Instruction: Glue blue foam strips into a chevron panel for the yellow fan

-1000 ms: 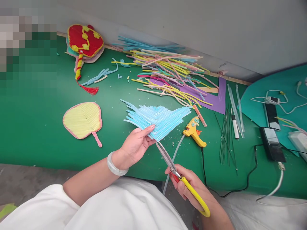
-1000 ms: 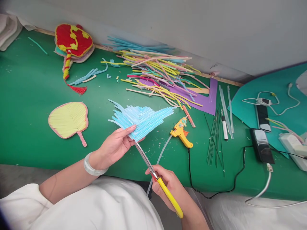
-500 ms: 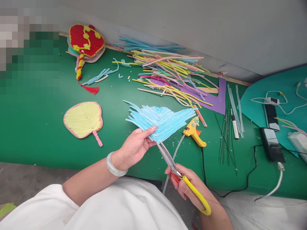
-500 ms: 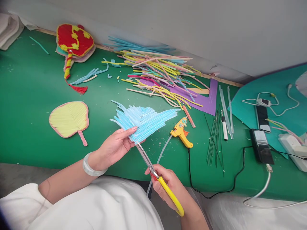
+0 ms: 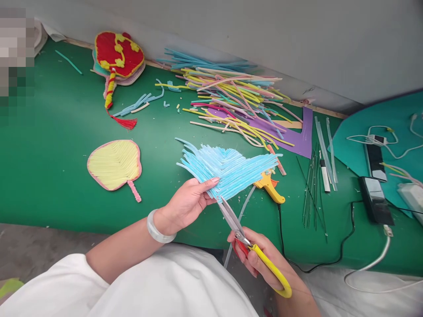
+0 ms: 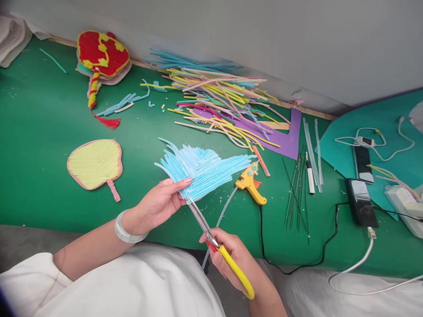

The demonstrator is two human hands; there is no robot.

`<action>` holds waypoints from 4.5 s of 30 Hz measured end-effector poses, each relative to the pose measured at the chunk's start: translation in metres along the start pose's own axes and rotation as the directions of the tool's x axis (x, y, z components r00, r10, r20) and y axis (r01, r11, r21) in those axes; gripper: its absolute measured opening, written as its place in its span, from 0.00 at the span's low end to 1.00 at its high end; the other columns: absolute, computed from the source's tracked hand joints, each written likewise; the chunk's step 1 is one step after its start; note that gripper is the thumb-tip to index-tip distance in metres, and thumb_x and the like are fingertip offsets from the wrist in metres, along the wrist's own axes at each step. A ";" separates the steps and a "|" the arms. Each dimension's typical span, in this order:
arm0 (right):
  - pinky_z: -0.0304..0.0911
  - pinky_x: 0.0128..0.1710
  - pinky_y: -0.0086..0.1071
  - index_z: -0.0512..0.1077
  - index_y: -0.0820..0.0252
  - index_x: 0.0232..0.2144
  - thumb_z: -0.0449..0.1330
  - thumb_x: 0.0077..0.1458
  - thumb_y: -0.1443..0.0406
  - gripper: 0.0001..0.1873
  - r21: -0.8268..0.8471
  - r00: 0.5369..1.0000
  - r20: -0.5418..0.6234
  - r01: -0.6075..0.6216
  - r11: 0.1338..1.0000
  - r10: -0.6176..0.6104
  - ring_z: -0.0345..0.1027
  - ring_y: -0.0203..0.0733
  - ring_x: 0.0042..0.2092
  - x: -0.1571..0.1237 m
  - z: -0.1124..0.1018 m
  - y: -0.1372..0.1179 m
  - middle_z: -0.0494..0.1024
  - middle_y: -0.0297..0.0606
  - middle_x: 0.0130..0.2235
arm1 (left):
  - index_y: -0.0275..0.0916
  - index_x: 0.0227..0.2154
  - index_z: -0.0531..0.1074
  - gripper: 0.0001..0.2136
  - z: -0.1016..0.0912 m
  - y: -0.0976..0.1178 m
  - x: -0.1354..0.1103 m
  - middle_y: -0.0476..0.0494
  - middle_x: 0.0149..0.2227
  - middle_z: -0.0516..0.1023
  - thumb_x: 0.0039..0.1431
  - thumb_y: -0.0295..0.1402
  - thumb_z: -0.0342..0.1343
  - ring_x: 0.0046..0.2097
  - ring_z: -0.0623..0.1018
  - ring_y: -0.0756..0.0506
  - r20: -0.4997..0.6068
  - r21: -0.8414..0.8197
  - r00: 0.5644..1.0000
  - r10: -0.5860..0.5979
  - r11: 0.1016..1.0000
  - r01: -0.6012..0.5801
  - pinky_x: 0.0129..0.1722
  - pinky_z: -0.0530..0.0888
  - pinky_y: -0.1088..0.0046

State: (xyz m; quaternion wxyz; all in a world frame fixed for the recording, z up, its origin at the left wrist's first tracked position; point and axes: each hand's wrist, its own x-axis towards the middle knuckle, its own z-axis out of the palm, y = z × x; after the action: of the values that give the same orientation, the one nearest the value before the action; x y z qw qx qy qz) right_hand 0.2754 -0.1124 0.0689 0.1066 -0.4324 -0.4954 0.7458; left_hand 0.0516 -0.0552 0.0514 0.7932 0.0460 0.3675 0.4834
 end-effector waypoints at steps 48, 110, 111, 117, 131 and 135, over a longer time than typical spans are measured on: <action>0.46 0.26 0.30 0.67 0.57 0.44 0.49 0.54 0.33 0.37 -0.236 0.999 0.033 -0.008 0.972 0.017 0.46 0.34 0.28 -0.003 -0.009 0.016 0.57 0.28 0.27 | 0.35 0.24 0.76 0.13 0.001 0.002 -0.001 0.49 0.25 0.75 0.52 0.39 0.68 0.31 0.72 0.51 -0.064 0.268 0.979 0.191 0.949 -0.168 0.36 0.72 0.74; 0.43 0.19 0.28 0.68 0.58 0.38 0.51 0.55 0.35 0.33 -0.200 0.998 -0.057 0.026 0.980 -0.038 0.44 0.30 0.21 0.001 -0.014 0.023 0.55 0.25 0.22 | 0.36 0.25 0.78 0.10 0.008 0.001 -0.007 0.50 0.22 0.74 0.50 0.37 0.70 0.32 0.74 0.48 -0.074 0.259 0.985 0.158 0.957 -0.134 0.37 0.72 0.70; 0.43 0.19 0.28 0.68 0.58 0.37 0.52 0.54 0.35 0.33 -0.203 0.997 -0.065 0.023 0.979 -0.037 0.43 0.30 0.21 0.001 -0.014 0.023 0.55 0.25 0.22 | 0.36 0.24 0.78 0.10 0.008 0.001 -0.007 0.50 0.23 0.75 0.50 0.38 0.70 0.32 0.74 0.48 -0.074 0.260 0.985 0.156 0.957 -0.132 0.37 0.72 0.71; 0.42 0.21 0.29 0.68 0.57 0.35 0.54 0.54 0.37 0.30 -0.281 0.993 -0.095 0.045 0.959 -0.075 0.43 0.31 0.23 0.002 -0.014 0.026 0.54 0.26 0.23 | 0.37 0.24 0.77 0.11 0.010 0.002 -0.007 0.51 0.20 0.72 0.48 0.38 0.70 0.32 0.74 0.47 -0.079 0.254 0.986 0.147 0.959 -0.123 0.37 0.72 0.70; 0.45 0.22 0.29 0.70 0.56 0.39 0.55 0.51 0.35 0.33 -0.344 0.990 -0.110 0.048 0.938 -0.091 0.45 0.33 0.24 0.001 -0.009 0.026 0.55 0.26 0.23 | 0.37 0.16 0.68 0.19 0.001 -0.001 -0.005 0.52 0.20 0.68 0.49 0.41 0.69 0.27 0.68 0.51 -0.079 0.333 0.980 0.184 0.931 -0.148 0.35 0.70 0.72; 0.49 0.23 0.29 0.68 0.55 0.46 0.55 0.51 0.35 0.35 -0.348 0.981 -0.164 0.039 0.937 -0.102 0.47 0.34 0.25 -0.005 -0.016 0.026 0.59 0.28 0.26 | 0.36 0.26 0.77 0.14 -0.003 0.002 -0.001 0.46 0.29 0.80 0.49 0.42 0.69 0.35 0.77 0.47 -0.066 0.309 0.975 0.210 0.934 -0.180 0.42 0.73 0.68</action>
State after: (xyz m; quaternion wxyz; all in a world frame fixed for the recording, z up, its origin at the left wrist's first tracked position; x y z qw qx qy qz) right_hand 0.2973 -0.1180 0.0484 0.1008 -0.4916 -0.6214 0.6017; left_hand 0.0481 -0.0552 0.0508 0.7058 0.1790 0.4691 0.4998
